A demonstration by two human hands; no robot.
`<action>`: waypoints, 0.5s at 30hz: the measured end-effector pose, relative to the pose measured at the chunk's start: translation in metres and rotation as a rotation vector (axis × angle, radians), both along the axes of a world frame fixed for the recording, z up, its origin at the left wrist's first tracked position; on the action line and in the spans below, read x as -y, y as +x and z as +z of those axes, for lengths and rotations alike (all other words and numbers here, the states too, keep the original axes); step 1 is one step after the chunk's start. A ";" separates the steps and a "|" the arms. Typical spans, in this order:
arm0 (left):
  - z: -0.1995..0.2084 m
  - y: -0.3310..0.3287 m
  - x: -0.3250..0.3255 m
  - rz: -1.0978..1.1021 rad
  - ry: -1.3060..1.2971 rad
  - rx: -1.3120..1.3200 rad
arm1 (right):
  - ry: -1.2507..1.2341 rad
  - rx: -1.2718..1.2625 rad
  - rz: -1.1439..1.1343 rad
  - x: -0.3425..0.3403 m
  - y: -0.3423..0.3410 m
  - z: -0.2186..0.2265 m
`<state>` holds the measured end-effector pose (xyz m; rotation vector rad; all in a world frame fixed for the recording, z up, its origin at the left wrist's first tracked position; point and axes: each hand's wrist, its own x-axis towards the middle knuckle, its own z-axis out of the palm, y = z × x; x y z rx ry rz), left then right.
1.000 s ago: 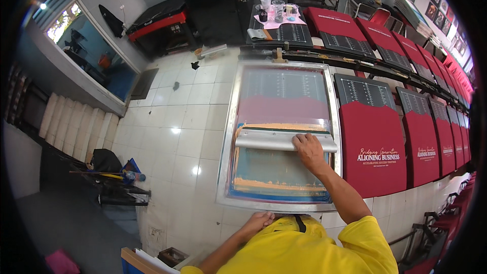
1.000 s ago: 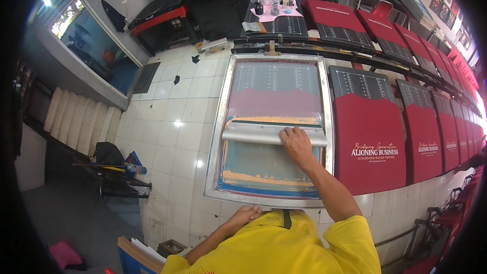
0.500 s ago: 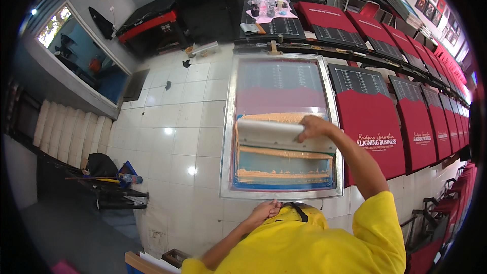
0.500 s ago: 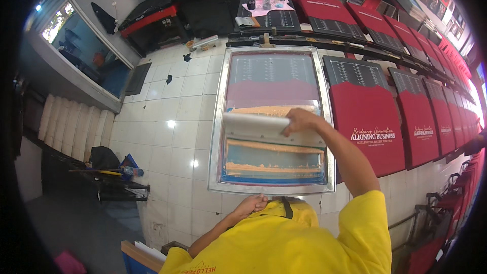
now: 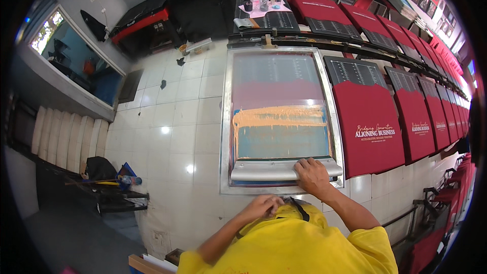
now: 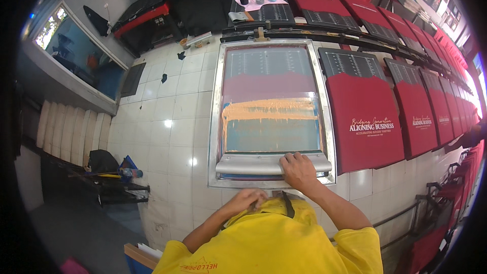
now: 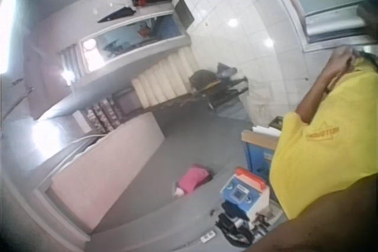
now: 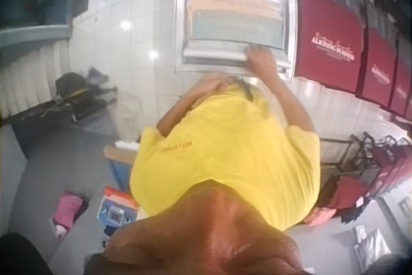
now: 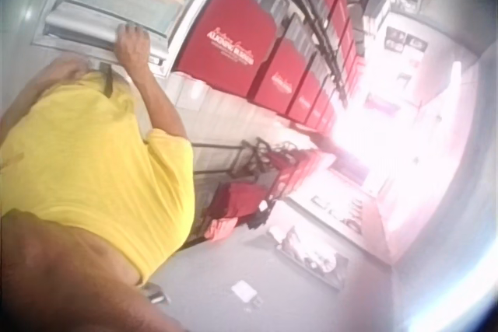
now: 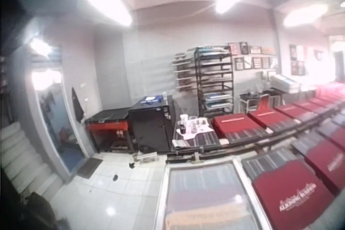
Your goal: The person performs screen printing on red shirts by lowering a printing screen, spreading ink across it using a squeegee, and then moving down a row of stations to repeat the process on other shirts.
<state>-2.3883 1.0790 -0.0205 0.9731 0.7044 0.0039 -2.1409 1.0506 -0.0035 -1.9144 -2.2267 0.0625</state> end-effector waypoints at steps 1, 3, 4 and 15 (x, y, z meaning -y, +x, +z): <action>0.016 -0.007 -0.007 0.046 0.383 -0.002 | -0.005 0.001 0.002 0.001 0.000 0.002; 0.063 -0.013 -0.028 0.017 1.221 -0.124 | -0.019 0.008 -0.019 0.003 0.001 0.002; 0.087 -0.013 -0.042 -0.061 1.676 -0.261 | -0.023 0.008 -0.026 0.004 0.000 0.001; 0.007 -0.017 -0.093 -0.231 1.630 -0.474 | 0.062 0.051 -0.093 0.032 0.036 0.001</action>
